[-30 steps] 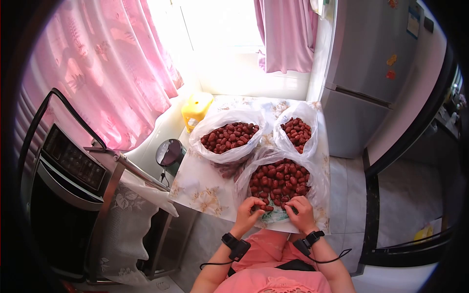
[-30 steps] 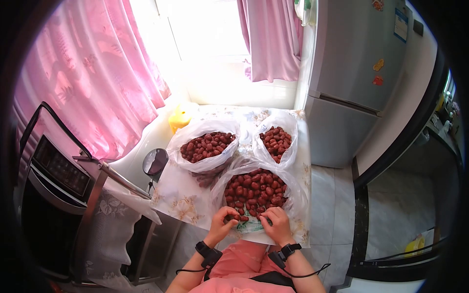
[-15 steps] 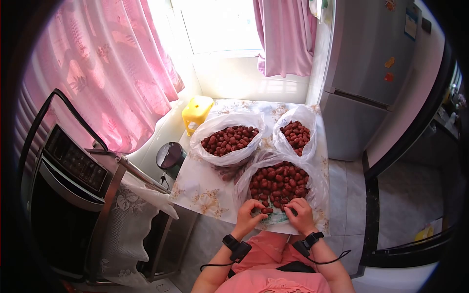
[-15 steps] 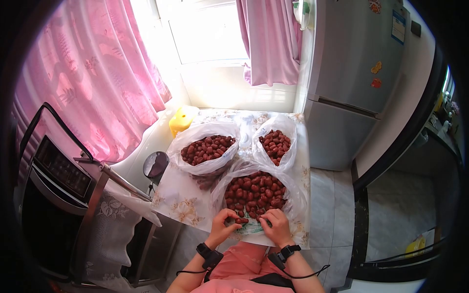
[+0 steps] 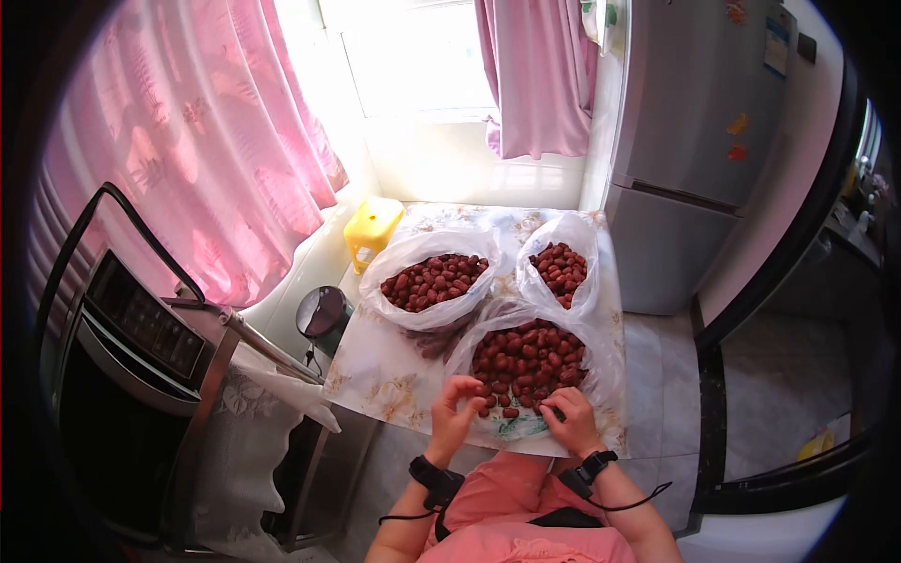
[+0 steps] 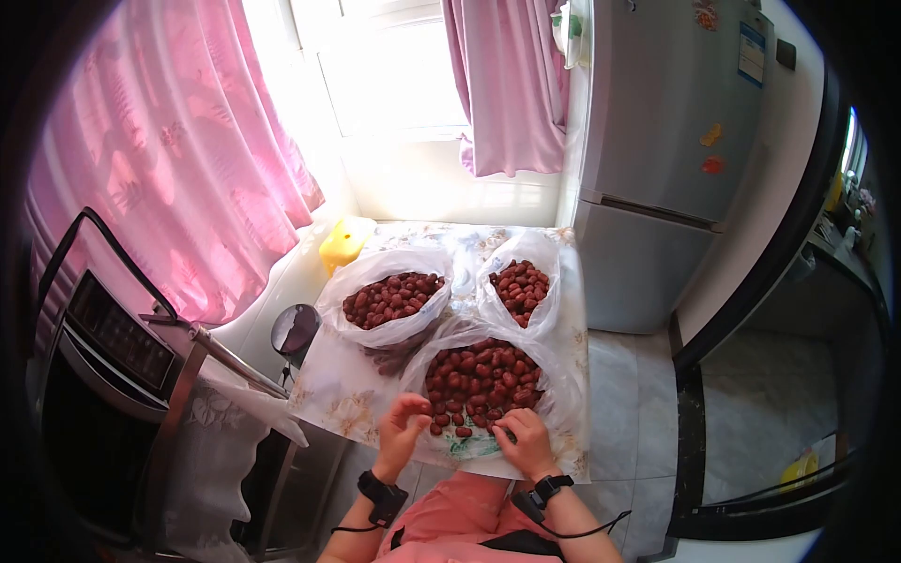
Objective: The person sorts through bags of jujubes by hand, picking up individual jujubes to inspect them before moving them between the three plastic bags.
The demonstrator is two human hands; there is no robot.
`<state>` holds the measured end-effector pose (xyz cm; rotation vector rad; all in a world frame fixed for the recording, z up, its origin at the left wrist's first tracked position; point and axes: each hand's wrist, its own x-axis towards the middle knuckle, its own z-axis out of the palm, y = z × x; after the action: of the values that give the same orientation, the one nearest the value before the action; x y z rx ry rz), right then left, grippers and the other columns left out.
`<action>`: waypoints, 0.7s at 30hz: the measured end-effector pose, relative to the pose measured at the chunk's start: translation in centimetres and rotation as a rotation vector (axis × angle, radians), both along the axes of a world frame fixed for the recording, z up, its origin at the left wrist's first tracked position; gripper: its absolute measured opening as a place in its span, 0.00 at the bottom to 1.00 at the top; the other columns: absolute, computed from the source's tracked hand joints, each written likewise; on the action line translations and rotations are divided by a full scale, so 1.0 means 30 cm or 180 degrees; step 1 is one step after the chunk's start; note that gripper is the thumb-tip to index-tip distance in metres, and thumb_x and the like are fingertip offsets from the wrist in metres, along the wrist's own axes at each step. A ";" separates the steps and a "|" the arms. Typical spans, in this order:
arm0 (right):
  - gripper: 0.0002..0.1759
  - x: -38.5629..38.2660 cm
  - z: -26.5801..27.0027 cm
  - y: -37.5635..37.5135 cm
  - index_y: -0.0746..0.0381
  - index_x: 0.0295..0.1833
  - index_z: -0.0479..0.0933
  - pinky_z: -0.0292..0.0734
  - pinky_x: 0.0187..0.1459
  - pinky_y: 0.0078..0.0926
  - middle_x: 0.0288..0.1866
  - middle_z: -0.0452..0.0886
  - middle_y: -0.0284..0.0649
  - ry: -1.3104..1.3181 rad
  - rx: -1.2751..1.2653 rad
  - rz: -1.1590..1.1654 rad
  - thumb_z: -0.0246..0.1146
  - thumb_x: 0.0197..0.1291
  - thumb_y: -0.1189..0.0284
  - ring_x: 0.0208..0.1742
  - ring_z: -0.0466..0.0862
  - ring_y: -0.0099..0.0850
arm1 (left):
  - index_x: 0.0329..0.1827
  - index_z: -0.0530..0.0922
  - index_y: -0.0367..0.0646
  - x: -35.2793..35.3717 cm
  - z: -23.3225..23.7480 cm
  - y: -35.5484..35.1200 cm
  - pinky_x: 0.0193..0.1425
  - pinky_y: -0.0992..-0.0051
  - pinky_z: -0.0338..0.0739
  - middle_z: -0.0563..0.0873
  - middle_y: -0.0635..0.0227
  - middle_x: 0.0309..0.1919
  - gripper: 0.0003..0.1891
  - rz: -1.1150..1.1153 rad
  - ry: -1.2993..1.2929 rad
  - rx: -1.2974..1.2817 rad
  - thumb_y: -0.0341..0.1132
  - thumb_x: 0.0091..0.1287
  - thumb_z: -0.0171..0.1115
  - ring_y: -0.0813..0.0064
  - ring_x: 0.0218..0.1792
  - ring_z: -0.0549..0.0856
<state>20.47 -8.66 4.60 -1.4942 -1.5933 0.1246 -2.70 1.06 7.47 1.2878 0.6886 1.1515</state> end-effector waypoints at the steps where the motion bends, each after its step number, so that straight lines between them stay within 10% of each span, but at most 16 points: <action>1: 0.06 -0.002 0.004 -0.001 0.63 0.38 0.84 0.80 0.49 0.40 0.40 0.84 0.42 0.0021 -0.0004 0.0008 0.74 0.57 0.76 0.46 0.84 0.44 | 0.50 0.83 0.38 -0.004 0.046 0.019 0.56 0.75 0.81 0.84 0.70 0.46 0.12 -0.0008 0.0005 0.0005 0.18 0.66 0.71 0.78 0.48 0.84; 15: 0.05 -0.007 0.000 -0.001 0.62 0.38 0.83 0.79 0.48 0.42 0.40 0.83 0.41 0.0043 0.0070 -0.0060 0.73 0.60 0.74 0.45 0.83 0.45 | 0.70 0.76 0.39 0.022 0.241 0.396 0.47 0.80 0.79 0.85 0.73 0.42 0.24 0.1367 0.0362 0.0992 0.26 0.72 0.69 0.83 0.40 0.82; 21: 0.06 -0.005 0.002 0.002 0.62 0.38 0.82 0.79 0.47 0.42 0.40 0.82 0.41 0.0023 0.0090 -0.0011 0.73 0.60 0.74 0.44 0.82 0.45 | 0.48 0.87 0.40 0.072 0.063 0.067 0.45 0.70 0.81 0.88 0.62 0.40 0.09 0.0106 0.1448 0.1394 0.23 0.66 0.70 0.66 0.39 0.87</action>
<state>20.31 -8.61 4.66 -1.4730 -1.5807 0.1050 -0.55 3.07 9.36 1.9521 0.8144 1.0787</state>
